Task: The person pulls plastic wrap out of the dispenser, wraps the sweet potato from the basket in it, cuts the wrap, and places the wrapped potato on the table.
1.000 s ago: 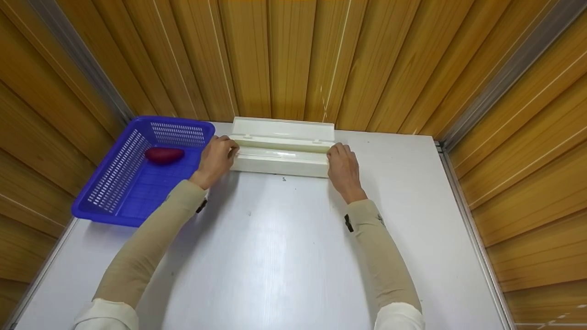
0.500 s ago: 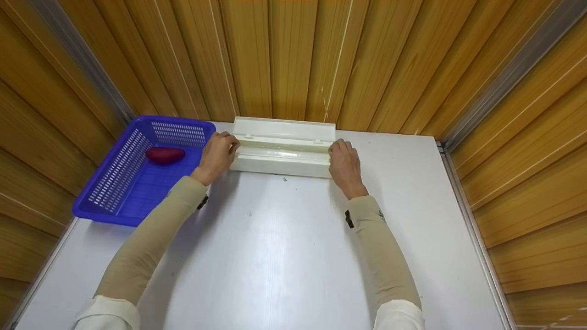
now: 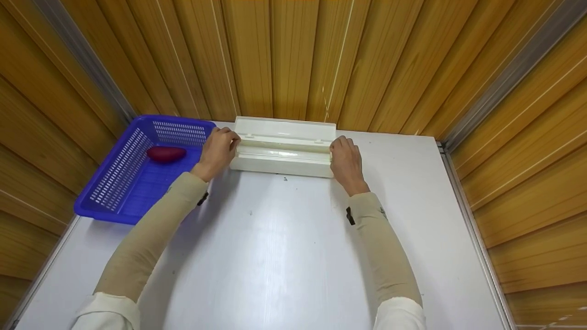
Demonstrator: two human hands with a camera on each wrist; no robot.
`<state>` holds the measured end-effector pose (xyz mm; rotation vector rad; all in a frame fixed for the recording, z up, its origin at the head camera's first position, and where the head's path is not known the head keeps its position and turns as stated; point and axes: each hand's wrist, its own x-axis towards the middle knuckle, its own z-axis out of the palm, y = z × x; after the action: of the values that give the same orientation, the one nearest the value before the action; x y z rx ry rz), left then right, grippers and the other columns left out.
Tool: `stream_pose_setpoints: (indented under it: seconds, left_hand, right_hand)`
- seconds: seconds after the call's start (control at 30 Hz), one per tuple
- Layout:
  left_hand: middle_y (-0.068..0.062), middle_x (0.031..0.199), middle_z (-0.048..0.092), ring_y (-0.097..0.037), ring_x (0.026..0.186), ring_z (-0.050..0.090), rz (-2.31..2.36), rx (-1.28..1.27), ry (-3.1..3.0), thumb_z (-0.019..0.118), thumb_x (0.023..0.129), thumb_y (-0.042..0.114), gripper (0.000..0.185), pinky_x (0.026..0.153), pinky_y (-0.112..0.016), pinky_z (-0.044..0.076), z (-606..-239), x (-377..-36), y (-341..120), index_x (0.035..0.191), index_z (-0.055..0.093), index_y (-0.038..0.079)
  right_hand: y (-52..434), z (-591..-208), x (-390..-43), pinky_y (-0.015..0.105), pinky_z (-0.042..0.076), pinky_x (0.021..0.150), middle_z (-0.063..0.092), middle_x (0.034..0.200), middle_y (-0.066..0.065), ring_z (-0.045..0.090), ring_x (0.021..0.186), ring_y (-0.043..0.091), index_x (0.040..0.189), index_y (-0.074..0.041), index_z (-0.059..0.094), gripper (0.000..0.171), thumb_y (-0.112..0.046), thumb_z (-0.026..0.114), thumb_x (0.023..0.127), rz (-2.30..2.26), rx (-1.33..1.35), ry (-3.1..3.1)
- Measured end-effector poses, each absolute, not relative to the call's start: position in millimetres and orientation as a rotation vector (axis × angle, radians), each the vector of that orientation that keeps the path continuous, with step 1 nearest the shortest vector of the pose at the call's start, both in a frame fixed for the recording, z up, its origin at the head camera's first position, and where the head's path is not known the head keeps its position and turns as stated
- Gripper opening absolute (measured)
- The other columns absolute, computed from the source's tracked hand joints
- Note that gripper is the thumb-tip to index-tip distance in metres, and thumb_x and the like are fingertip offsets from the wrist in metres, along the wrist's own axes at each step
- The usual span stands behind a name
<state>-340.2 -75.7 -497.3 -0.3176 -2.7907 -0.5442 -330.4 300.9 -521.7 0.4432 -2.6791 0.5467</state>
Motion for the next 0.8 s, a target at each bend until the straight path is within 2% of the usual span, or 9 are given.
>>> stream_pose_setpoints:
  seconds: [0.43,0.8]
  left_hand:
    - [-0.014,0.112,0.076,-0.036,0.112,0.065,-0.581,-0.323,-2.747,0.065,0.104,0.010,0.017,0.099,-0.046,0.053,-485.8,-343.0,-77.3,0.106,0.082,0.006]
    - [-0.015,0.116,0.076,-0.037,0.117,0.065,-0.563,-0.328,-2.758,0.065,0.105,0.011,0.017,0.105,-0.045,0.050,-480.0,-344.2,-77.5,0.108,0.080,0.004]
  right_hand:
    - [299.9,-508.5,-332.0,0.056,0.049,0.088,0.062,0.110,0.022,0.059,0.106,0.042,0.113,0.007,0.062,0.013,-0.005,0.058,0.108,0.547,0.428,-2.685]
    - [299.6,-501.4,-331.5,0.055,0.049,0.090,0.062,0.111,0.022,0.059,0.108,0.041,0.115,0.007,0.062,0.015,-0.006,0.056,0.109,0.535,0.395,-2.723]
